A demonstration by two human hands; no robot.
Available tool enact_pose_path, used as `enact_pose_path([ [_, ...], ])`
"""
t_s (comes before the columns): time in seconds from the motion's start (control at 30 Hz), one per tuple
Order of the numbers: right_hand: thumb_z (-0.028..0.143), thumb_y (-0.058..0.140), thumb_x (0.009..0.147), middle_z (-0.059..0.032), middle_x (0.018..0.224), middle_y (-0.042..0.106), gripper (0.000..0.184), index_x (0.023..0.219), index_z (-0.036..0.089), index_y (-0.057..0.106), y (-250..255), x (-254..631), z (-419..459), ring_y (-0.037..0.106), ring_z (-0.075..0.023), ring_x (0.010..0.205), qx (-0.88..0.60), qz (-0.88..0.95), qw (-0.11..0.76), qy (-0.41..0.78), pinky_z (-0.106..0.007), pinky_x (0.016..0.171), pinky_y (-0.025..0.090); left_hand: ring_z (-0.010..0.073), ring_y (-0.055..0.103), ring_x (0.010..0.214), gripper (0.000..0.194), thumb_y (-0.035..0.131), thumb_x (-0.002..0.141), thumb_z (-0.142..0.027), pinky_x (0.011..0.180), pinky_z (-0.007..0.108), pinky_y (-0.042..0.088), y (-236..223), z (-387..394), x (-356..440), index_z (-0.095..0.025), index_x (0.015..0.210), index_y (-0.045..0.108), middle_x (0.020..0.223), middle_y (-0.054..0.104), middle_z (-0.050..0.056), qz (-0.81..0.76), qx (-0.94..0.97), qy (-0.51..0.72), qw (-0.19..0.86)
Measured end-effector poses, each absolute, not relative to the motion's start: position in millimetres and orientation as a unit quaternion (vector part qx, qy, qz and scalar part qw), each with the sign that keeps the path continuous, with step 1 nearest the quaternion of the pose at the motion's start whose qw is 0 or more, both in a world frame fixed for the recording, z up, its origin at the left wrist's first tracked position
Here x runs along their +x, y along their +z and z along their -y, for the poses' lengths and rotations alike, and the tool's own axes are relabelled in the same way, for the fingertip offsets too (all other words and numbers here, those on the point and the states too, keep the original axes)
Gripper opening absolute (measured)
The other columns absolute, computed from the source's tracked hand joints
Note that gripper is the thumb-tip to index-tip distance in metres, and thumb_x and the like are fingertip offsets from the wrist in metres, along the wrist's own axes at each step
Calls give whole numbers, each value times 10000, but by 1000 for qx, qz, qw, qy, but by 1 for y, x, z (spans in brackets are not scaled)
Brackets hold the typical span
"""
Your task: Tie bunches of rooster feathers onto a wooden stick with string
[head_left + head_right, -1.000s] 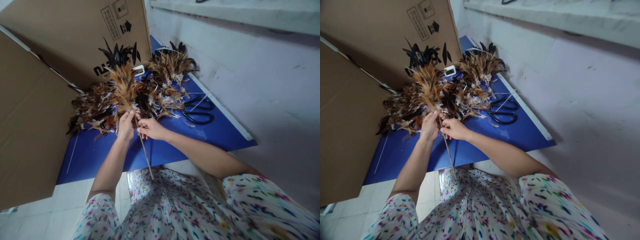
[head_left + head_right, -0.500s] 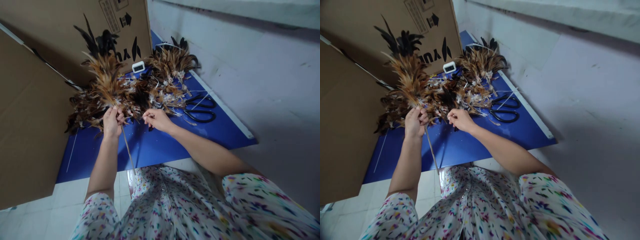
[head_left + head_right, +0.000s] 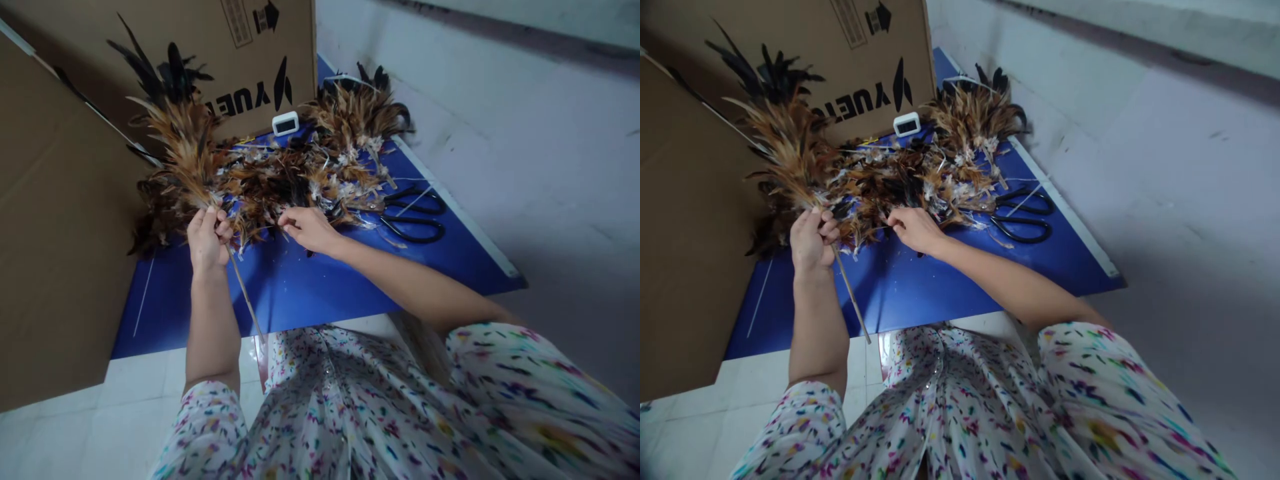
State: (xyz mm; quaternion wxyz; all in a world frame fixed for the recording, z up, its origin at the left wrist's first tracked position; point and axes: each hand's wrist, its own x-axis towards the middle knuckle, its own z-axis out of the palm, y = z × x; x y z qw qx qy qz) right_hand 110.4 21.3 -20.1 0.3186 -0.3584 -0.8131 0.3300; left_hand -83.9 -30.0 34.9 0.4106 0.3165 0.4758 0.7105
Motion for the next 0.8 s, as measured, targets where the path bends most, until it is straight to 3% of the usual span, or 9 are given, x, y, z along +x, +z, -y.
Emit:
enact_pose_path([
  [0.2, 182, 531, 856, -105, 960, 724, 220, 958, 161, 724, -6, 59, -24, 656, -216, 897, -362, 859, 205, 299, -302, 782, 456, -7, 309, 372, 152, 633, 847, -183, 304, 102, 203, 38, 33, -88, -148, 714, 568, 576, 484, -45, -478, 304, 719, 402],
  [0.4, 451, 619, 832, -234, 1032, 703, 402, 1011, 109, 732, -9, 15, -11, 666, -345, 995, -427, 846, 133, 289, -397, 790, 513, -4, 307, 377, 140, 637, 840, -181, 306, 115, 196, 34, 31, -91, -153, 718, 575, 572, 482, -47, -478, 303, 719, 403],
  [0.6, 432, 570, 879, -211, 1059, 704, 378, 1010, 113, 726, -20, -11, -8, 665, -299, 1036, -448, 845, 125, 263, -378, 879, 511, 2, 308, 376, 152, 657, 819, -180, 314, 123, 179, 30, 29, -87, -152, 704, 561, 564, 488, -43, -472, 295, 718, 418],
  [0.8, 352, 581, 862, -170, 1111, 701, 310, 1061, 149, 705, -17, 7, -7, 669, -256, 1040, -460, 832, 104, 291, -303, 830, 507, -7, 313, 379, 101, 593, 841, -142, 332, 102, 167, 25, 27, -83, -123, 745, 566, 575, 500, -36, -466, 294, 707, 443],
])
